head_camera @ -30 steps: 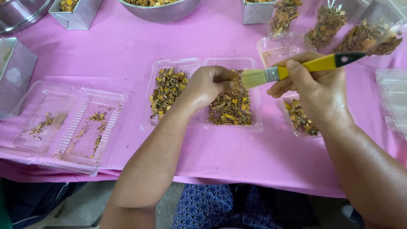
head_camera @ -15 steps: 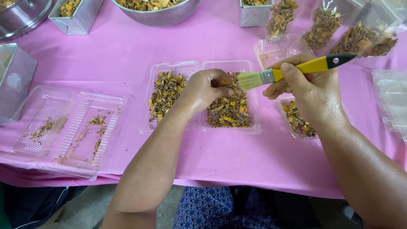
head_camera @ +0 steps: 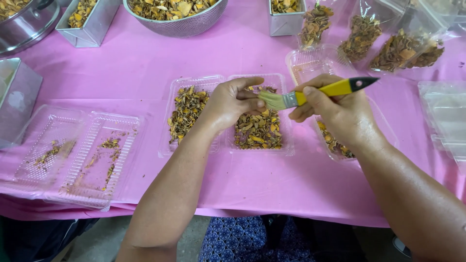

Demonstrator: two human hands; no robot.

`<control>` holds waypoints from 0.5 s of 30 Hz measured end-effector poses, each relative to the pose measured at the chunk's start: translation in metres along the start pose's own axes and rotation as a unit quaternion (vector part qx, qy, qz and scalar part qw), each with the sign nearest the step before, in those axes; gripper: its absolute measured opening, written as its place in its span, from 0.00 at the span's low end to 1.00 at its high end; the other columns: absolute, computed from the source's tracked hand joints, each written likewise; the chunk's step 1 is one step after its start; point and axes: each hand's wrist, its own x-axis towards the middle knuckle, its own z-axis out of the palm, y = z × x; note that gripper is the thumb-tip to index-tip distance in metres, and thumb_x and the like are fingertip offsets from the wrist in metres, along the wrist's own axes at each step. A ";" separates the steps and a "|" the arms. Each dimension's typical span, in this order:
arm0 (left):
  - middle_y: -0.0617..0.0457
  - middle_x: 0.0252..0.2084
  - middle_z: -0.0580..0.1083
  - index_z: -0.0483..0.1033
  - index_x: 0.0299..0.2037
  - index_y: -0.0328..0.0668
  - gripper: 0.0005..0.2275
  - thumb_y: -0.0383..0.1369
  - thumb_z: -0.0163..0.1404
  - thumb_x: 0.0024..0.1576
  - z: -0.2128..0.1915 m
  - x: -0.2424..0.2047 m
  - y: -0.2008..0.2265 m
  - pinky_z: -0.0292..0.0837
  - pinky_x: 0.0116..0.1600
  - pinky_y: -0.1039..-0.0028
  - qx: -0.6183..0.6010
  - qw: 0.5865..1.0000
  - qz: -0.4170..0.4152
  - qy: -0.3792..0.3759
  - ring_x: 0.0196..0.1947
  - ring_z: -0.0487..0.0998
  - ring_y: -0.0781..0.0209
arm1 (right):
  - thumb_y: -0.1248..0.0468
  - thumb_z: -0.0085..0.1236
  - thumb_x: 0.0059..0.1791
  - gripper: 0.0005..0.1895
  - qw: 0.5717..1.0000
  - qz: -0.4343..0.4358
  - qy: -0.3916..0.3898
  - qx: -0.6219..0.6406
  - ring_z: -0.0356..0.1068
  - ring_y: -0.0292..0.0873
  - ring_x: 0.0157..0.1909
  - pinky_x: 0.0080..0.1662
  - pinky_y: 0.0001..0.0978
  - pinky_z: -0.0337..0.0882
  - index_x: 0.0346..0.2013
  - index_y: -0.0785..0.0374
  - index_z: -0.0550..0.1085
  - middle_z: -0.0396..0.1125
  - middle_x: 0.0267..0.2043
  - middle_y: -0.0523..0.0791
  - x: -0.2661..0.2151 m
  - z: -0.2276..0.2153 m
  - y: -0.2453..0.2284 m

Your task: Sorting and distributing dried tea ingredients into small plastic containers using a brush and hands.

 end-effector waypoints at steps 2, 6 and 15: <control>0.33 0.42 0.80 0.70 0.63 0.31 0.26 0.17 0.57 0.51 0.001 0.002 -0.002 0.87 0.46 0.64 -0.030 1.000 -0.003 0.000 0.38 0.85 0.46 | 0.71 0.45 0.60 0.09 0.999 -0.035 0.010 0.005 0.79 0.51 0.30 0.37 0.35 0.83 0.46 0.75 0.73 0.73 0.31 0.58 0.000 -0.006 0.002; 0.33 0.44 0.79 0.63 0.67 0.28 0.28 0.15 0.53 0.54 0.000 0.006 -0.009 0.86 0.51 0.59 -0.106 0.994 0.001 0.007 0.44 0.84 0.44 | 0.61 0.48 0.60 0.15 0.994 -0.091 0.053 0.038 0.80 0.53 0.36 0.40 0.38 0.83 0.53 0.72 0.71 0.73 0.36 0.58 -0.001 -0.005 0.001; 0.33 0.52 0.78 0.64 0.68 0.36 0.27 0.12 0.47 0.57 0.004 0.004 -0.003 0.86 0.50 0.68 -0.049 0.998 -0.016 0.044 0.46 0.84 0.47 | 0.68 0.46 0.61 0.12 0.989 -0.147 0.000 -0.035 0.80 0.53 0.37 0.43 0.38 0.84 0.54 0.77 0.69 0.73 0.37 0.60 -0.004 -0.002 0.001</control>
